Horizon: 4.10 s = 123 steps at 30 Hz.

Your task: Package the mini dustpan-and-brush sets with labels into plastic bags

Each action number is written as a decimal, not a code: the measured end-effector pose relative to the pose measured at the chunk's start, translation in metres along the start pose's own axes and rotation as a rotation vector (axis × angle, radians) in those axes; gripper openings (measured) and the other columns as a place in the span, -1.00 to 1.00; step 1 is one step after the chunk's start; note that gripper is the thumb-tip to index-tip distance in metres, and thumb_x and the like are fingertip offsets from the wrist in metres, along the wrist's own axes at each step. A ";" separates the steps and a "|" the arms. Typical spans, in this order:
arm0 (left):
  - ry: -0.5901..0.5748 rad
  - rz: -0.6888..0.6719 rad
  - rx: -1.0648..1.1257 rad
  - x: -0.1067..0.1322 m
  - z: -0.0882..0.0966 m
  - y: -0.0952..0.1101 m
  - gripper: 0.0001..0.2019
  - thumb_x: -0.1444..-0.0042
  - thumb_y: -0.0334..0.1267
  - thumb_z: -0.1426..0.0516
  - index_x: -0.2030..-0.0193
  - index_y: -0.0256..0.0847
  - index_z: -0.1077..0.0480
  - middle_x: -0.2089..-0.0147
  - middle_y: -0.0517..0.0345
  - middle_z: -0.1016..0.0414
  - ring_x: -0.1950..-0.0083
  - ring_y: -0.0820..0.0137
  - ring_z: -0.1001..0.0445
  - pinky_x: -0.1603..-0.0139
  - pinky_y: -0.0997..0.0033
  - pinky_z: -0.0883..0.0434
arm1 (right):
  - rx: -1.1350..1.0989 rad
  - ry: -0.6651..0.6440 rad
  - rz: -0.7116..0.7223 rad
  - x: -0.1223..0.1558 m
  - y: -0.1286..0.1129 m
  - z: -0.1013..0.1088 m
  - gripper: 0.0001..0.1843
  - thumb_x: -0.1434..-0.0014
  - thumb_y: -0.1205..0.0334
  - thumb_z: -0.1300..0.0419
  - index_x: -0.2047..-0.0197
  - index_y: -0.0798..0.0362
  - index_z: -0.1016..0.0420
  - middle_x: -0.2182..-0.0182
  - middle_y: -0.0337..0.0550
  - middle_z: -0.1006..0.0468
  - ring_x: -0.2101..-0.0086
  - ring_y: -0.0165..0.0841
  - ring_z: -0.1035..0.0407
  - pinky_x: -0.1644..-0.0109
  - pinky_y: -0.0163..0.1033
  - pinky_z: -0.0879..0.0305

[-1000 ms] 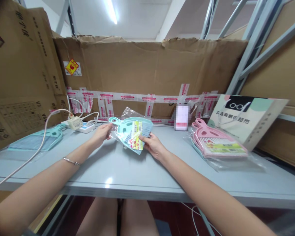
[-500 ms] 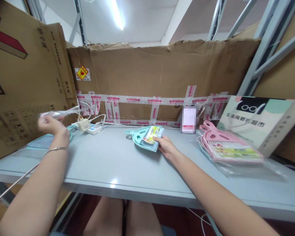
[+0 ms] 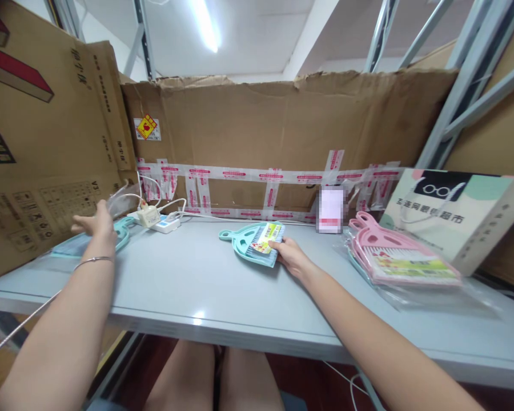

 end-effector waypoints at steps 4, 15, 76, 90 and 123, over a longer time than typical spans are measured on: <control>0.588 0.091 -0.058 0.029 0.042 0.029 -0.42 -0.07 -0.15 -0.10 -0.15 -0.29 0.06 -0.33 -0.36 0.24 -0.36 -0.12 0.29 -0.18 -0.29 0.14 | -0.035 0.013 -0.002 0.000 0.000 0.000 -0.78 -0.05 0.58 -0.13 0.23 0.19 -0.44 0.44 -0.06 -0.63 0.41 -0.31 -0.53 0.21 -0.20 -0.49; -1.194 0.374 0.355 0.194 -0.152 0.105 -0.56 -0.06 0.10 -0.08 0.11 -0.25 -0.31 0.14 -0.04 -0.42 0.23 0.31 -0.47 0.30 0.33 -0.41 | -0.191 -0.136 0.120 0.009 -0.012 -0.020 -0.79 -0.10 0.55 -0.07 0.29 0.11 -0.44 0.41 -0.17 -0.63 0.45 -0.43 -0.50 0.28 -0.35 -0.45; -0.960 -0.389 0.558 0.163 -0.098 0.184 -0.64 0.14 -0.09 -0.31 0.26 -0.28 -0.39 0.29 0.09 -0.47 0.45 0.48 -0.42 0.49 0.51 -0.40 | 0.701 -0.184 1.057 0.081 -0.096 -0.109 -0.89 0.01 0.21 -0.17 0.38 0.06 -0.39 0.41 -0.20 -0.44 0.38 -0.40 -0.31 0.26 -0.26 -0.25; -0.628 -0.434 0.270 0.104 -0.076 0.146 -0.67 0.14 -0.11 -0.28 0.37 -0.19 -0.23 0.41 0.25 -0.30 0.47 0.51 -0.28 0.48 0.52 -0.24 | 1.081 -0.094 1.276 0.057 -0.077 -0.097 -0.77 -0.13 0.31 -0.11 0.18 -0.01 -0.55 0.21 -0.05 -0.36 0.25 -0.30 -0.28 0.17 -0.17 -0.21; -1.407 -0.477 -1.168 0.167 -0.100 0.100 -0.55 0.06 -0.56 -0.04 -0.02 -0.32 -0.35 0.01 -0.12 -0.48 0.07 0.22 -0.48 0.26 0.45 -0.33 | 1.511 0.047 0.037 -0.048 -0.042 0.072 -0.53 -0.05 0.28 -0.20 -0.07 0.12 -0.45 0.06 0.03 -0.54 0.13 -0.17 -0.46 0.07 -0.18 -0.35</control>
Point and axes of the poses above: each hand's wrist, its own x-axis away from the middle knuckle, its own z-axis out of the back of the hand, y = z × x, the point moved 7 cm from there along -x, towards the middle knuckle
